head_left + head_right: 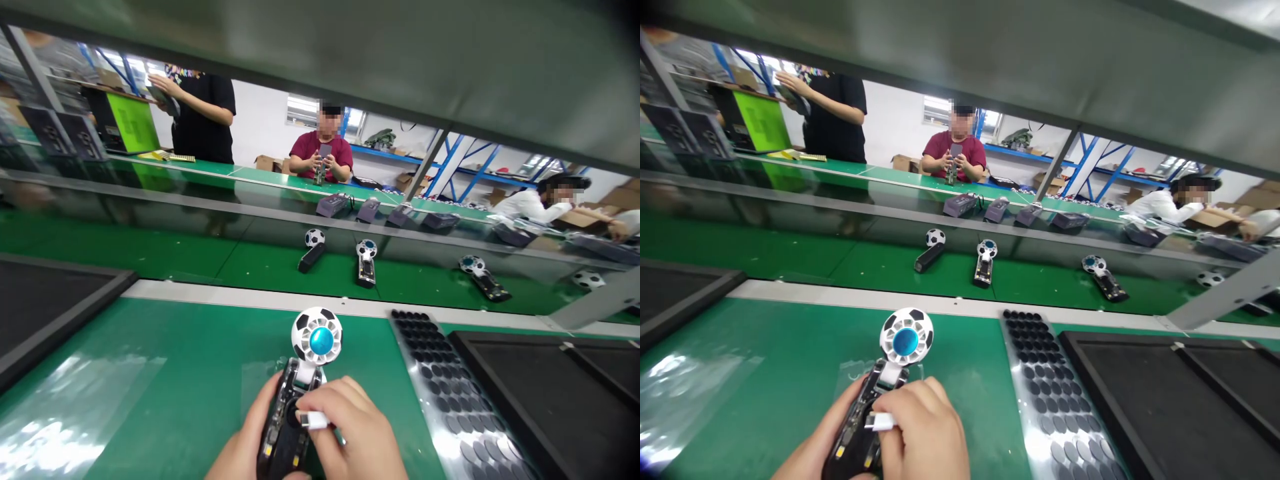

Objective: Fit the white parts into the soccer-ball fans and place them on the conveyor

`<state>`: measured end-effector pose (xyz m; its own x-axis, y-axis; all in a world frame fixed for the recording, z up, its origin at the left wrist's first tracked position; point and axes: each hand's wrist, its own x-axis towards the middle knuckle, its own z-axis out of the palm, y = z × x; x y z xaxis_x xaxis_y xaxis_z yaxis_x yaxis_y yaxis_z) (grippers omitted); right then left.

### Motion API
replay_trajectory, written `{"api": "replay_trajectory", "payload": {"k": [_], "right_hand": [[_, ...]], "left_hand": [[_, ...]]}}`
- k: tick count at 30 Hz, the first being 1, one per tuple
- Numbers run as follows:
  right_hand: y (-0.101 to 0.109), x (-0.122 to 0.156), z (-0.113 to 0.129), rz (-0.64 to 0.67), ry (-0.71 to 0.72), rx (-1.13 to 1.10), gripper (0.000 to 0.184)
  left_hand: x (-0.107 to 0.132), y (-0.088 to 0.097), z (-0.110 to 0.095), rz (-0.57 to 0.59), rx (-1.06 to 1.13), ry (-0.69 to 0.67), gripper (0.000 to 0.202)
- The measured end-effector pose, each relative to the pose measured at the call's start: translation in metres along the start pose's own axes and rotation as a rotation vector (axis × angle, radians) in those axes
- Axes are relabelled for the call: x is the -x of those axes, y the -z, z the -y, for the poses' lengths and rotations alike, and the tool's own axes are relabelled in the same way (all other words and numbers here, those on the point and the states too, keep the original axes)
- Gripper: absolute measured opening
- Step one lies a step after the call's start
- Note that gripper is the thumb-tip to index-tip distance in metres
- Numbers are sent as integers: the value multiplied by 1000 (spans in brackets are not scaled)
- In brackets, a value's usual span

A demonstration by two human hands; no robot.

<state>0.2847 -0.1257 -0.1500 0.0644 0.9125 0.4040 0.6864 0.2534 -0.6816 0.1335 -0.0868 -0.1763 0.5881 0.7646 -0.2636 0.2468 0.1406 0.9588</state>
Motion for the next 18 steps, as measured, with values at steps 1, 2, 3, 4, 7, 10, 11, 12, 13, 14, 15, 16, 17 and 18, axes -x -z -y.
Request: {"api": "replay_trajectory", "payload": {"k": [1,2,3,4,7,10,11,12,13,14,15,16,17,18], "right_hand": [[0,0,0,8,3,-1,23],[-1,0,0,17,6,-4,23],[-1,0,1,22,9,-8,25],[-1,0,2,24,11,-13,27],[-2,0,6,35,1,0,33],[-2,-1,10,45,-3,66,35],[-2,-1,11,47,1,90,35],[-2,-2,11,52,6,106,35],[-2,-2,12,59,10,114,35],[-2,-2,12,65,13,116,35],[-2,-2,12,71,14,110,35],[-2,-2,12,74,13,100,35],[-2,-2,12,71,12,89,35],[-1,-3,12,64,12,83,35]], "left_hand": [[0,1,1,12,-5,5,86],[-1,1,2,16,-7,9,85],[-1,1,3,11,-6,10,85],[-2,1,4,-1,-4,12,84],[-2,0,6,-19,-2,19,84],[-1,-1,6,-14,-8,35,86],[-1,-1,5,-8,-8,38,86],[0,-1,5,-2,-7,39,87],[0,-1,4,-1,-7,37,87],[1,-2,4,-3,-10,37,87],[1,-2,3,-9,-16,39,87],[1,-2,3,-15,-23,41,86],[1,-3,2,-22,-30,43,85],[1,-3,2,-27,-35,43,84]]}}
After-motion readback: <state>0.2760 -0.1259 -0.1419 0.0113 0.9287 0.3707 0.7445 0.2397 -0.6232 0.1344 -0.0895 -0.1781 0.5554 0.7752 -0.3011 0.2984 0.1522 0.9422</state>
